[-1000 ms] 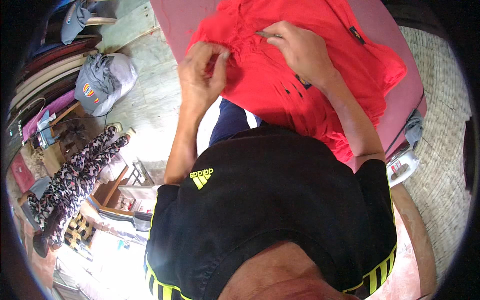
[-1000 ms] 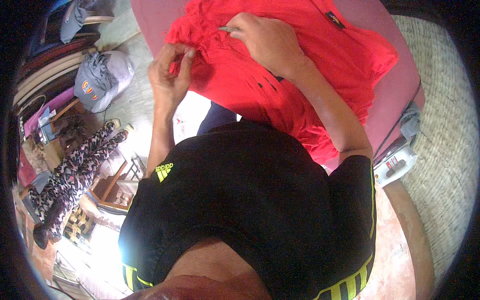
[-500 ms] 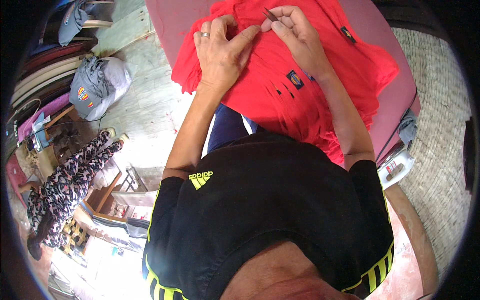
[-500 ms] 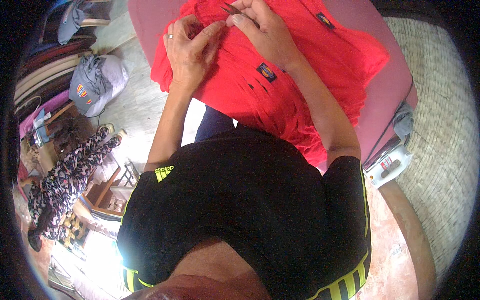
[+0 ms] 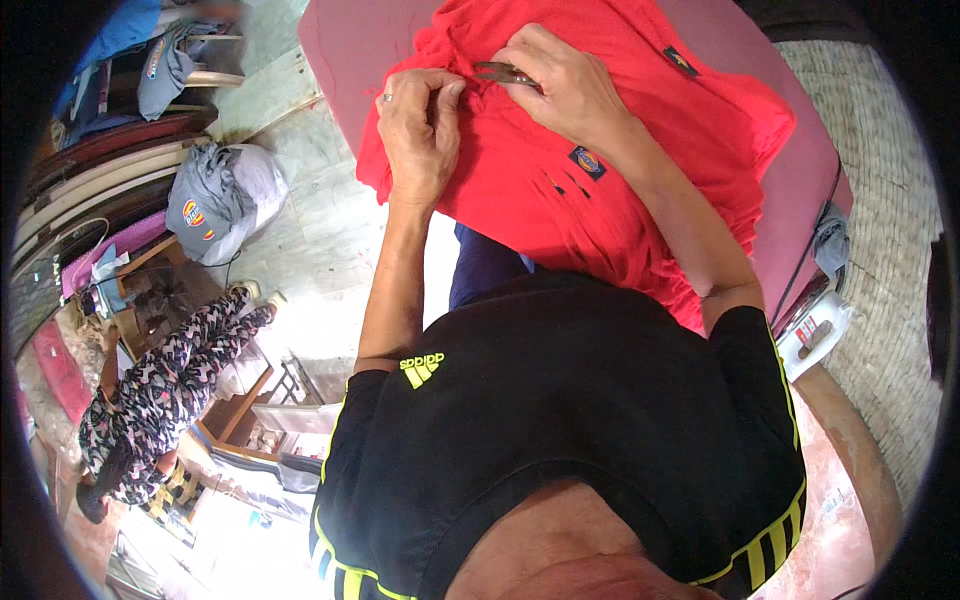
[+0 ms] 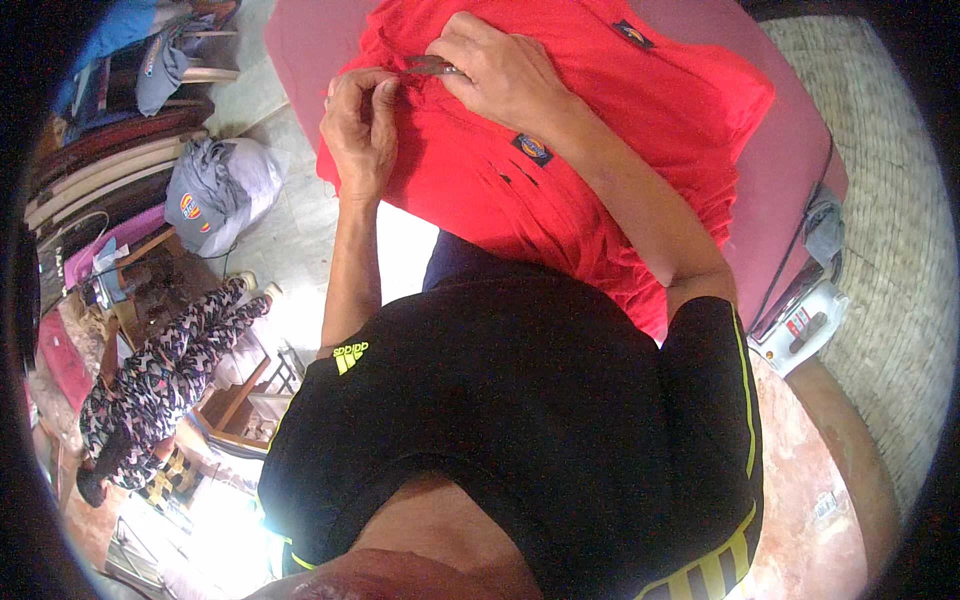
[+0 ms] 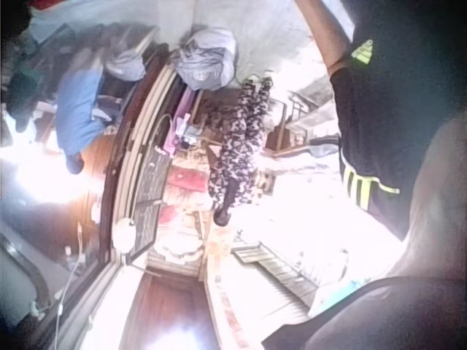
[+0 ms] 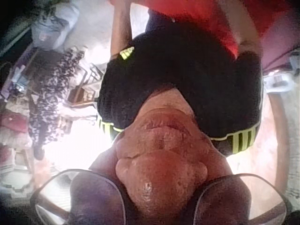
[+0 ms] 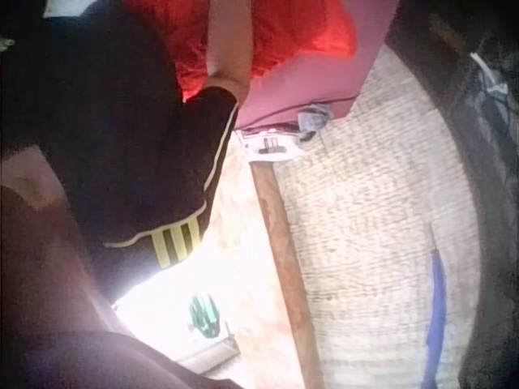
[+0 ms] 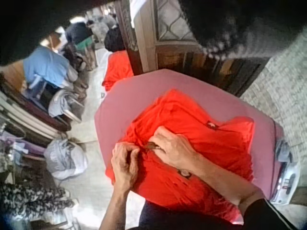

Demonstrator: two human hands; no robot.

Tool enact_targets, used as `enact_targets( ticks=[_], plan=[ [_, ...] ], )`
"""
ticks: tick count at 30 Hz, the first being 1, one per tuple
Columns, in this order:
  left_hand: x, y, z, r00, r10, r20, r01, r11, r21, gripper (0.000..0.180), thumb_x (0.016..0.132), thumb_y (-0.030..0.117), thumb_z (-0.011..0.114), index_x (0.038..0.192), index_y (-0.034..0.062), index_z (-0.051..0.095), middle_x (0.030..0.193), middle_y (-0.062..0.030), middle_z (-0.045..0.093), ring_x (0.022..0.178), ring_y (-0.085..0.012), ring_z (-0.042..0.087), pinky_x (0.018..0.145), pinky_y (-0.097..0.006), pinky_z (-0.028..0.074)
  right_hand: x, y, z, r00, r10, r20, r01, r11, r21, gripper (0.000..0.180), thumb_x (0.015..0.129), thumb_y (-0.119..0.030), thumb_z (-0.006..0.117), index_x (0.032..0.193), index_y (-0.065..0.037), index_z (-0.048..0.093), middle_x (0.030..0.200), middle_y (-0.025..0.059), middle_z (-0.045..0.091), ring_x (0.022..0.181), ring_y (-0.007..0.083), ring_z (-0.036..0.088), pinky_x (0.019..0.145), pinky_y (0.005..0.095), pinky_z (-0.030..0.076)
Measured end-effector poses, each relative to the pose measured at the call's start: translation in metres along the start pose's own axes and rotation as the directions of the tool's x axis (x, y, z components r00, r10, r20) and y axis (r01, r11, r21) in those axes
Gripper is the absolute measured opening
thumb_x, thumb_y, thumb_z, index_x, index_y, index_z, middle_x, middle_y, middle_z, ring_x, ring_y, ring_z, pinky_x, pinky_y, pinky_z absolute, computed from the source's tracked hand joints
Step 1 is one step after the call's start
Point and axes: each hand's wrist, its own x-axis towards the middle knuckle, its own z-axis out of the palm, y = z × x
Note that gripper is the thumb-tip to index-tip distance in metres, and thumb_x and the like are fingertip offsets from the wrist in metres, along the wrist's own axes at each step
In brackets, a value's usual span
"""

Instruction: The person uses a small pair of scissors to trim loose threads and fabric edges from a stack of red shirts. They handle the shirts one by one, cutting small imperfections and occasionally adjusting the pile on the table.

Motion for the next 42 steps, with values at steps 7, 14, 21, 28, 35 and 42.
enact_targets(
  ticks=[7,14,21,28,35,42],
  plan=[
    [0.007,0.028,-0.005,0.965,-0.261,0.009,0.259,0.954,-0.150,0.041,0.074,0.024,0.086,0.099,0.0034,0.062,0.094,-0.0089,0.068,0.089,-0.0262,0.061,0.084,-0.040,0.045,0.009,0.007,0.000,0.997,0.072,-0.033,-0.061,0.962,0.267,0.016,0.081,-0.007,0.075,0.094,-0.001,0.068,0.085,0.0072,0.063,0.073,0.0182,0.063,0.065,0.0309,0.049],
    [0.009,0.025,0.011,0.979,-0.202,-0.010,0.202,0.972,0.120,0.031,0.074,0.027,0.085,0.085,0.0055,0.066,0.089,-0.0078,0.063,0.091,-0.0284,0.056,0.084,-0.043,0.041,0.006,0.001,0.007,0.986,0.151,-0.070,-0.117,0.929,0.350,0.016,0.079,-0.003,0.076,0.092,-0.001,0.069,0.084,0.0055,0.064,0.072,0.0132,0.062,0.063,0.0276,0.049],
    [0.011,0.028,0.003,0.968,-0.252,0.015,0.252,0.967,-0.045,0.010,0.082,0.008,0.075,0.078,0.0002,0.070,0.070,-0.0123,0.064,0.071,-0.0276,0.058,0.067,-0.038,0.046,0.004,-0.001,0.012,0.981,0.182,-0.073,-0.149,0.933,0.326,0.022,0.078,-0.010,0.076,0.097,-0.002,0.069,0.077,0.0104,0.062,0.068,0.0221,0.064,0.061,0.0358,0.049],
    [0.008,0.019,-0.014,0.927,-0.351,0.134,0.366,0.923,-0.117,0.013,0.092,0.011,0.070,0.089,-0.0015,0.069,0.076,-0.0041,0.064,0.073,-0.0108,0.054,0.066,-0.027,0.044,-0.009,-0.014,-0.005,0.996,0.077,-0.053,-0.055,0.943,0.327,0.033,0.084,-0.008,0.075,0.114,-0.006,0.061,0.094,0.0073,0.070,0.082,0.0190,0.070,0.068,0.0325,0.053],
    [0.012,0.026,-0.014,0.963,-0.267,0.031,0.269,0.957,-0.109,0.005,0.085,0.003,0.069,0.086,-0.0016,0.068,0.075,-0.0119,0.064,0.065,-0.0212,0.060,0.061,-0.033,0.048,-0.009,-0.020,-0.001,0.998,-0.053,0.019,0.054,0.994,-0.098,0.021,0.089,-0.016,0.069,0.107,-0.009,0.062,0.095,0.0065,0.068,0.081,0.0282,0.067,0.069,0.0403,0.052],
    [0.013,0.020,-0.010,0.993,-0.079,-0.087,0.066,0.988,-0.143,0.003,0.084,-0.002,0.067,0.086,-0.0020,0.069,0.077,-0.0114,0.064,0.065,-0.0194,0.060,0.060,-0.031,0.047,-0.005,-0.029,0.004,0.996,-0.055,0.072,0.065,0.986,-0.150,0.017,0.091,-0.019,0.065,0.105,-0.009,0.063,0.093,0.0062,0.067,0.081,0.0285,0.067,0.069,0.0407,0.051]
  ],
)
